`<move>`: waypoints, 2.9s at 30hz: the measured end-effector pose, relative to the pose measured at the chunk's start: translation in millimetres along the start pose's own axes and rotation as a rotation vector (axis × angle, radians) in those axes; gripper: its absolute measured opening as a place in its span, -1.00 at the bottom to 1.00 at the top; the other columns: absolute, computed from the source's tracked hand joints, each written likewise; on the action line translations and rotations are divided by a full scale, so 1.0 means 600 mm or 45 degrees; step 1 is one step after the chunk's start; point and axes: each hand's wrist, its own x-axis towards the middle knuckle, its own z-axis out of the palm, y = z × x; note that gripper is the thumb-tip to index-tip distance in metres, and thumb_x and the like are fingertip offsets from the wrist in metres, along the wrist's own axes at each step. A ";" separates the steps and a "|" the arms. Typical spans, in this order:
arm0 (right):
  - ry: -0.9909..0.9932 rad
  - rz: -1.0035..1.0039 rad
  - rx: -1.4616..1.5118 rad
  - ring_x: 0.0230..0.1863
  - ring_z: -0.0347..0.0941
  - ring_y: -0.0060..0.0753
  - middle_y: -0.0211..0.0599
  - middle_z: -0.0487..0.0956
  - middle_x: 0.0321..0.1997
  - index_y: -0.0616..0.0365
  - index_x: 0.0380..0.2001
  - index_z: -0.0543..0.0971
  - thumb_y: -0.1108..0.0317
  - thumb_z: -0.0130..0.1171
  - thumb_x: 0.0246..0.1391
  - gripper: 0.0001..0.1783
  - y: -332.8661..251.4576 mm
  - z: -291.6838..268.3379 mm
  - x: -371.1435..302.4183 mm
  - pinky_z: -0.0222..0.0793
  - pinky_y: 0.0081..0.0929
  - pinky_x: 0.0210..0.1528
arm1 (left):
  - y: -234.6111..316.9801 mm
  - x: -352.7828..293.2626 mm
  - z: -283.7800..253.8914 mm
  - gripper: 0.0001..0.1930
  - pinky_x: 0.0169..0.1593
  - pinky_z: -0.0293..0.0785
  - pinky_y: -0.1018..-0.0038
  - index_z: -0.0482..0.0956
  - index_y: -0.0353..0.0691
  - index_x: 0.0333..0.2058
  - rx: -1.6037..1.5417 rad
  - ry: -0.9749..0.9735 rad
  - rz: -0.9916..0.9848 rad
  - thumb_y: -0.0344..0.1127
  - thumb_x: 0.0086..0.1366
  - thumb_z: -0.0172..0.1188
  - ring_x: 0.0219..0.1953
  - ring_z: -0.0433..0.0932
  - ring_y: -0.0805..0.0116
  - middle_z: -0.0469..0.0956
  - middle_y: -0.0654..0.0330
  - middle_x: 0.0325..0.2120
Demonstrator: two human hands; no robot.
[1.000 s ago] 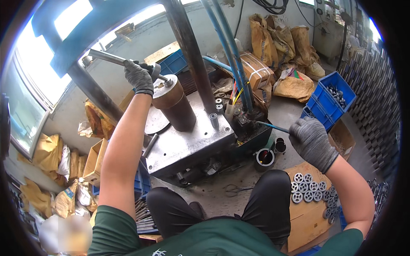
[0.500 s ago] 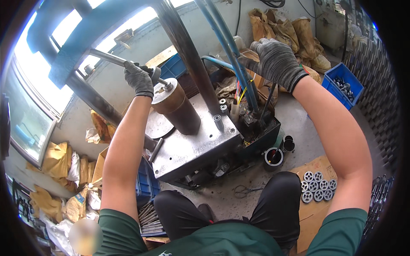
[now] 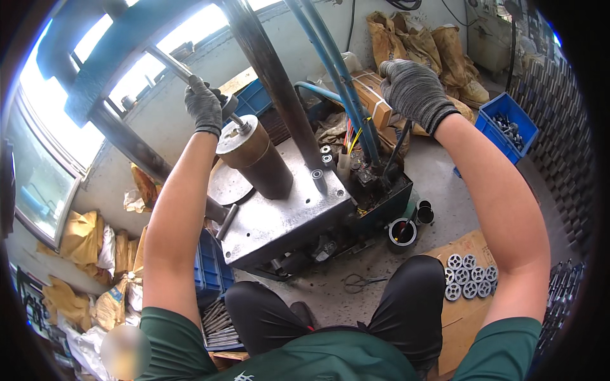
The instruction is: The person assembles metal gear-like components and metal rods using a press machine and handheld tools.
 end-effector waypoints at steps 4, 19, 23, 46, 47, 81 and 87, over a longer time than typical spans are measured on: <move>-0.057 0.029 0.016 -0.02 0.65 0.04 -0.07 0.70 -0.11 0.12 -0.16 0.68 0.24 0.17 0.25 -0.76 -0.004 -0.005 -0.005 0.57 -0.08 0.10 | 0.015 -0.004 0.017 -0.42 -0.63 0.58 0.37 0.45 -0.27 -0.26 0.100 -0.070 -0.046 0.24 0.57 -0.02 -0.68 0.54 0.37 0.50 0.17 -0.65; -0.016 -0.188 0.198 -0.25 0.63 0.09 0.00 0.65 -0.27 0.24 -0.15 0.63 0.37 0.25 0.22 -0.81 0.003 -0.088 -0.228 0.55 -0.09 -0.19 | 0.031 -0.025 0.019 -0.41 -0.55 0.63 0.29 0.50 -0.24 -0.19 0.294 -0.127 0.009 0.26 0.60 -0.14 -0.62 0.63 0.27 0.59 0.10 -0.60; -0.242 -0.122 0.170 -0.24 0.64 0.10 0.05 0.65 -0.24 0.26 0.13 0.59 0.43 0.18 0.21 -0.58 0.014 -0.097 -0.265 0.56 -0.08 -0.17 | 0.018 0.000 0.016 -0.39 -0.46 0.66 0.19 0.52 -0.25 -0.17 0.424 -0.115 0.058 0.27 0.59 -0.16 -0.54 0.69 0.11 0.63 0.04 -0.54; -0.566 -0.176 0.189 -0.19 0.64 0.13 0.01 0.66 -0.28 0.22 -0.33 0.66 0.55 0.21 0.01 -0.87 0.022 -0.104 -0.243 0.57 -0.10 -0.09 | 0.031 -0.015 0.017 -0.45 -0.55 0.62 0.41 0.47 -0.25 -0.31 -0.008 -0.178 -0.088 0.21 0.56 0.00 -0.63 0.54 0.43 0.46 0.24 -0.64; -0.560 -0.187 0.192 -0.19 0.64 0.13 0.01 0.66 -0.28 0.22 -0.33 0.66 0.55 0.21 0.01 -0.87 0.018 -0.107 -0.247 0.57 -0.10 -0.09 | 0.027 -0.009 0.014 -0.45 -0.55 0.62 0.41 0.47 -0.25 -0.31 -0.006 -0.168 -0.081 0.21 0.56 0.00 -0.63 0.54 0.43 0.46 0.24 -0.64; -1.065 -0.216 0.403 -0.18 0.66 0.09 -0.04 0.71 -0.27 0.16 -0.19 0.75 0.40 0.20 0.00 -0.71 -0.001 -0.120 -0.386 0.60 -0.11 -0.04 | -0.010 0.019 0.014 -0.41 -0.50 0.64 0.41 0.54 -0.30 -0.23 0.321 -0.152 0.078 0.22 0.57 -0.04 -0.58 0.62 0.41 0.56 0.17 -0.61; -0.925 -0.059 0.512 -0.19 0.66 0.10 -0.04 0.71 -0.26 0.17 -0.19 0.74 0.45 0.23 0.01 -0.74 -0.010 -0.123 -0.371 0.60 -0.12 -0.06 | -0.014 0.024 0.014 -0.42 -0.47 0.67 0.39 0.54 -0.30 -0.23 0.366 -0.132 0.069 0.22 0.57 -0.03 -0.56 0.64 0.40 0.58 0.16 -0.59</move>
